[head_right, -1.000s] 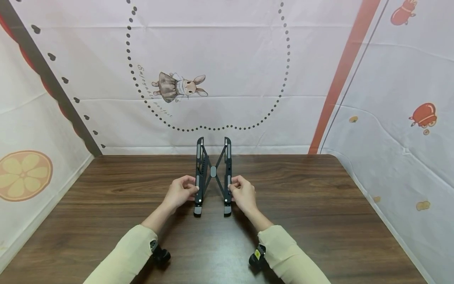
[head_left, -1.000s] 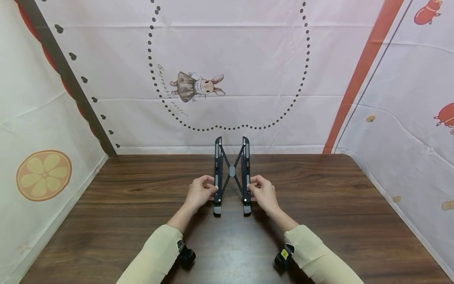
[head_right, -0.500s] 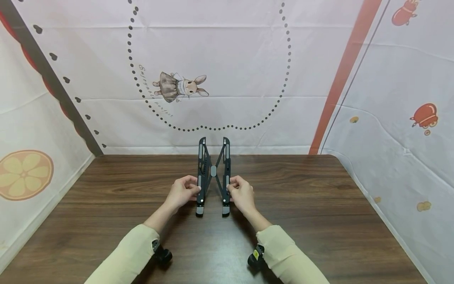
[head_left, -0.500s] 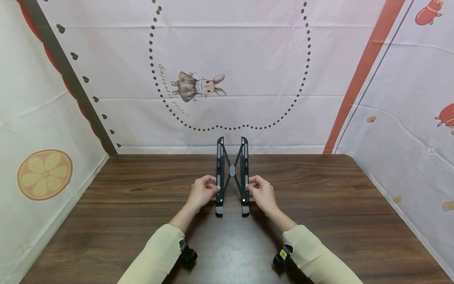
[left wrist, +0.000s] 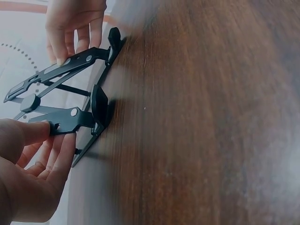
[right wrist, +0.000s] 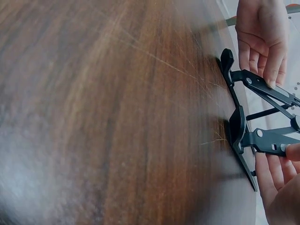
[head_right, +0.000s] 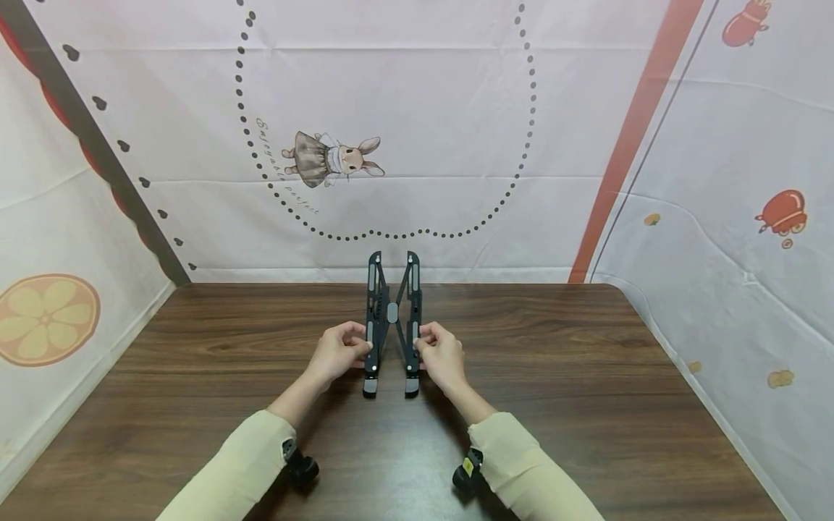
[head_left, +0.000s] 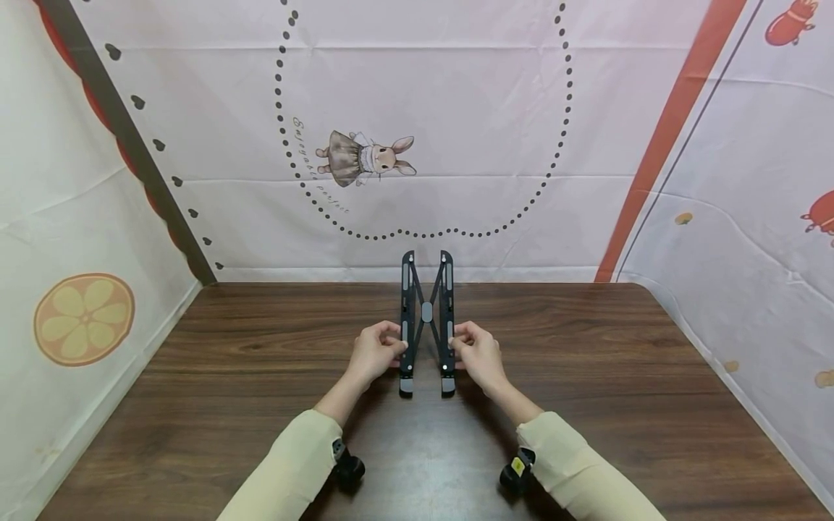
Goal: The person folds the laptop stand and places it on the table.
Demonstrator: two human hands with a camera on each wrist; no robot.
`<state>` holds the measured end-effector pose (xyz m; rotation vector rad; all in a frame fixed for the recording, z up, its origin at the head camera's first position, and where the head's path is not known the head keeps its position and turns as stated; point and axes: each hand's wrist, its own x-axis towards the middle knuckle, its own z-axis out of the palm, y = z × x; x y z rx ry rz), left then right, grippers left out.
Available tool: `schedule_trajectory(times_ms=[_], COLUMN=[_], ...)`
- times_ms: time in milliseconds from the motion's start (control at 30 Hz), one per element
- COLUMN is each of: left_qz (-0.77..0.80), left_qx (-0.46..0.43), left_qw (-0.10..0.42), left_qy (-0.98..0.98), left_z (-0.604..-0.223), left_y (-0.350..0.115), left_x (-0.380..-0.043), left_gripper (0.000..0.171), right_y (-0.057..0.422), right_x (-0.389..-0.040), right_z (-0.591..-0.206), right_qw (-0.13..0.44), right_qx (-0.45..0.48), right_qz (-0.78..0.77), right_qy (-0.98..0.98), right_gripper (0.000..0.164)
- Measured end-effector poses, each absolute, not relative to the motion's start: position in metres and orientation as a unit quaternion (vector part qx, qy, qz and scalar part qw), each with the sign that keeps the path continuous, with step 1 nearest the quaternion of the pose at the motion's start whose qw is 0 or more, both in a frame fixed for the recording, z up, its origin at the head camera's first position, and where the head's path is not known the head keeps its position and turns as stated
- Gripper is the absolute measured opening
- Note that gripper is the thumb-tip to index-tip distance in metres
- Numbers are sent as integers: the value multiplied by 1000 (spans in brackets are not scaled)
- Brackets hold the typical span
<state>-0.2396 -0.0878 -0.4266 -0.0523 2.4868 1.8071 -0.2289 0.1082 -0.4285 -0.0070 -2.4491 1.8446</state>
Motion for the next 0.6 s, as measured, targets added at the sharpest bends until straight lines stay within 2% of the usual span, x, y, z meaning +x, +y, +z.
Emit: schedule_trajectory(times_ms=[600], left_qz=[589], left_qx=[1], left_qw=[33], left_qy=[808], left_z=[-428], left_y=[-78], left_x=[-239], left_gripper=[22], right_y=[101], right_x=[-229], right_z=[-430], right_qw=[37], right_qx=[5], right_qz=[595], right_qy=[-803], right_gripper=[15])
